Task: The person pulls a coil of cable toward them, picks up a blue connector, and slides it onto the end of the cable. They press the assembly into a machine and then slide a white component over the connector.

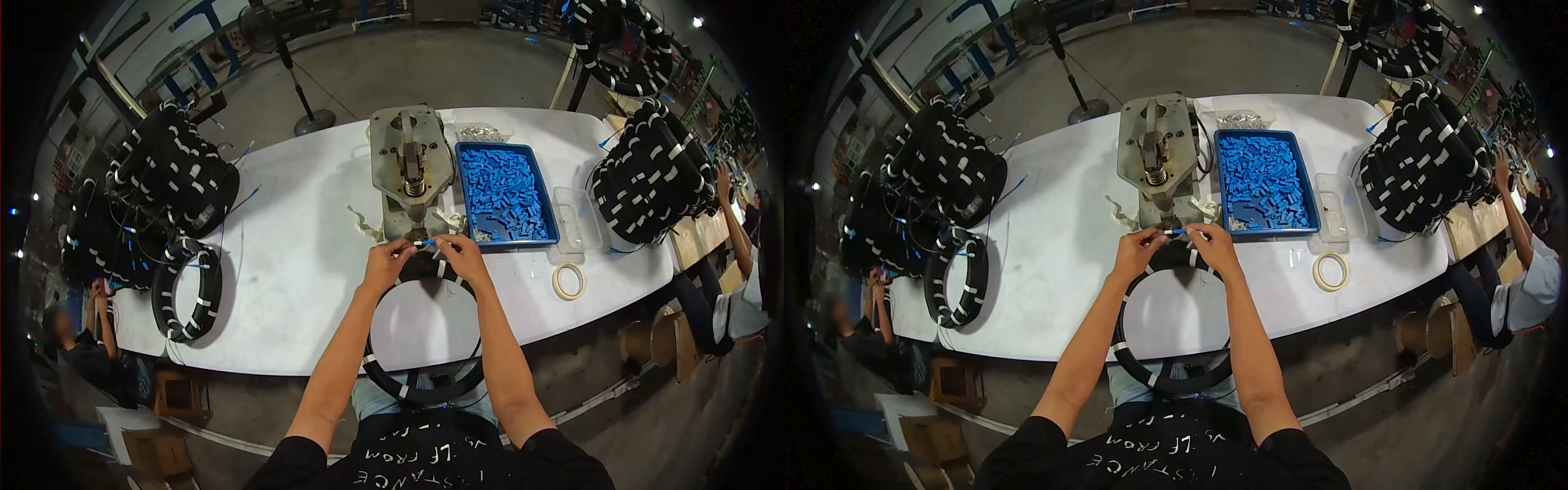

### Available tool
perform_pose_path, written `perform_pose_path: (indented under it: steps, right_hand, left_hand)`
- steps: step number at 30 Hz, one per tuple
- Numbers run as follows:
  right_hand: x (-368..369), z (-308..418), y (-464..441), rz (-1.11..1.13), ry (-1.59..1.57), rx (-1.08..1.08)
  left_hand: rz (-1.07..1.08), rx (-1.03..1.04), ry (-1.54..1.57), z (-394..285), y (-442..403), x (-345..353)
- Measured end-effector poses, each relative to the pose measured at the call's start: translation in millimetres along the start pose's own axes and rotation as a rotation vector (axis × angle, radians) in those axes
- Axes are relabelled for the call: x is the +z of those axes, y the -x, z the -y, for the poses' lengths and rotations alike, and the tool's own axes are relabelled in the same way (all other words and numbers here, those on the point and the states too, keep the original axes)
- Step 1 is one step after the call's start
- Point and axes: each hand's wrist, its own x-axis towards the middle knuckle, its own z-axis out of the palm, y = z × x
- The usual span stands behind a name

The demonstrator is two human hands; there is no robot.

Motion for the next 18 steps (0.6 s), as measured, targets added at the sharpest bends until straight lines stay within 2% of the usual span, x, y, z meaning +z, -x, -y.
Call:
perform_pose_path:
  steps: [3,6,8,12,15,18]
  right_hand:
    - [0.6,2.0,0.9,0.023,-0.009,0.051]
    - [3.1,1.2,0.2,0.070,0.079,0.008]
    - [3.4,-0.7,-3.5,0.070,0.052,-0.012]
    - [9.6,0.7,-7.9,0.094,-0.040,-0.035]
    - [11.9,14.3,-5.1,0.132,0.046,0.003]
    - [15.7,-2.3,-6.0,0.051,0.062,-0.121]
  left_hand:
    - [-0.019,-0.037,-0.103,-6.3,-0.8,4.7]
    - [-0.029,-0.073,0.020,-1.8,0.5,6.7]
    - [-0.043,-0.064,-0.127,-0.1,-1.0,4.0]
    - [-0.077,-0.059,-0.172,-4.9,-3.0,4.7]
    - [-0.129,0.020,-0.135,1.3,-3.4,5.8]
    - [-0.124,0.097,-0.288,2.9,-4.1,6.9]
